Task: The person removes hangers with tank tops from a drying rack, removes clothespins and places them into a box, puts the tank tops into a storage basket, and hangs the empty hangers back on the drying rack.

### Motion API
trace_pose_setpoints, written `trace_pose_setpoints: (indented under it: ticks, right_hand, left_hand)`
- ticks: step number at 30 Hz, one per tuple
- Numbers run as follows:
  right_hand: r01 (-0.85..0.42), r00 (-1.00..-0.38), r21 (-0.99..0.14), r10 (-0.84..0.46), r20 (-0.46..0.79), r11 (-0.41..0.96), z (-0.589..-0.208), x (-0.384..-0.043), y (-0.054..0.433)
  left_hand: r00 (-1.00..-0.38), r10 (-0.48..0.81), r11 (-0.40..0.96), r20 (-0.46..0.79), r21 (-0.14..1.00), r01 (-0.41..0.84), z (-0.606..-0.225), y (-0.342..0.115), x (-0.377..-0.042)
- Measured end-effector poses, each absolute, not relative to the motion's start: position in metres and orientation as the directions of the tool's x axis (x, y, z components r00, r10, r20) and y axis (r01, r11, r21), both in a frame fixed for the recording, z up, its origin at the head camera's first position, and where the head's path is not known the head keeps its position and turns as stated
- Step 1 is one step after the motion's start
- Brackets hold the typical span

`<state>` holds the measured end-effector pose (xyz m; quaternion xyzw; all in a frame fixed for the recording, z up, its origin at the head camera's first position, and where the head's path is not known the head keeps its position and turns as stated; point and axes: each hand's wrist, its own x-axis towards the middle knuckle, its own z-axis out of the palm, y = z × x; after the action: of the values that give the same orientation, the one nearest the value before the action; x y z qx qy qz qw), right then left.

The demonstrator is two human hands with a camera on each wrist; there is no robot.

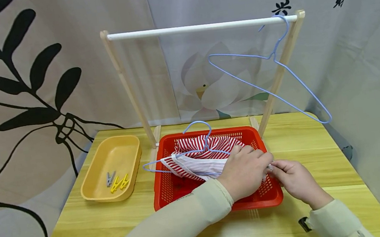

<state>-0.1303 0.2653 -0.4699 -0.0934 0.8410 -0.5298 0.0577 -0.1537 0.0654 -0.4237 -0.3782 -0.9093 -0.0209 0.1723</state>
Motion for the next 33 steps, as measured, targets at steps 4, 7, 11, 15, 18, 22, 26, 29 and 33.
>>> trace_pose_setpoints:
  ticks: [4, 7, 11, 15, 18, 22, 26, 29, 33]
  right_hand:
    - [-0.091, -0.976, -0.903, -0.219, -0.003, 0.420, -0.4702, -0.1309, 0.2655]
    - [-0.096, -0.975, -0.903, -0.222, 0.001, 0.418, -0.4709, -0.1311, 0.2659]
    - [-0.107, -0.974, -0.902, -0.228, 0.010, 0.418, -0.4720, -0.1311, 0.2662]
    - [-0.106, -0.974, -0.905, -0.228, 0.010, 0.413, -0.4715, -0.1310, 0.2660]
    - [-0.101, -0.975, -0.907, -0.223, 0.007, 0.410, -0.4709, -0.1309, 0.2655]
    - [-0.106, -0.976, -0.904, -0.217, 0.014, 0.414, -0.4706, -0.1304, 0.2652]
    - [-0.113, -0.977, -0.900, -0.214, 0.023, 0.420, -0.4706, -0.1298, 0.2649]
    - [-0.115, -0.977, -0.899, -0.213, 0.026, 0.422, -0.4710, -0.1296, 0.2648]
    - [-0.115, -0.977, -0.900, -0.211, 0.026, 0.421, -0.4718, -0.1297, 0.2651]
  left_hand:
    - [-0.655, 0.679, 0.712, 0.331, -0.082, 0.697, -0.4228, 0.0652, -0.1541]
    - [-0.654, 0.680, 0.710, 0.332, -0.075, 0.700, -0.4226, 0.0651, -0.1542]
    - [-0.654, 0.682, 0.707, 0.326, -0.067, 0.704, -0.4223, 0.0648, -0.1542]
    - [-0.656, 0.684, 0.706, 0.320, -0.064, 0.705, -0.4220, 0.0648, -0.1541]
    - [-0.658, 0.684, 0.706, 0.315, -0.061, 0.705, -0.4218, 0.0648, -0.1539]
    - [-0.658, 0.686, 0.705, 0.312, -0.059, 0.707, -0.4212, 0.0651, -0.1536]
    - [-0.657, 0.687, 0.702, 0.312, -0.051, 0.710, -0.4210, 0.0650, -0.1536]
    - [-0.654, 0.688, 0.700, 0.314, -0.047, 0.713, -0.4210, 0.0648, -0.1538]
    - [-0.650, 0.689, 0.695, 0.320, -0.039, 0.718, -0.4207, 0.0646, -0.1542]
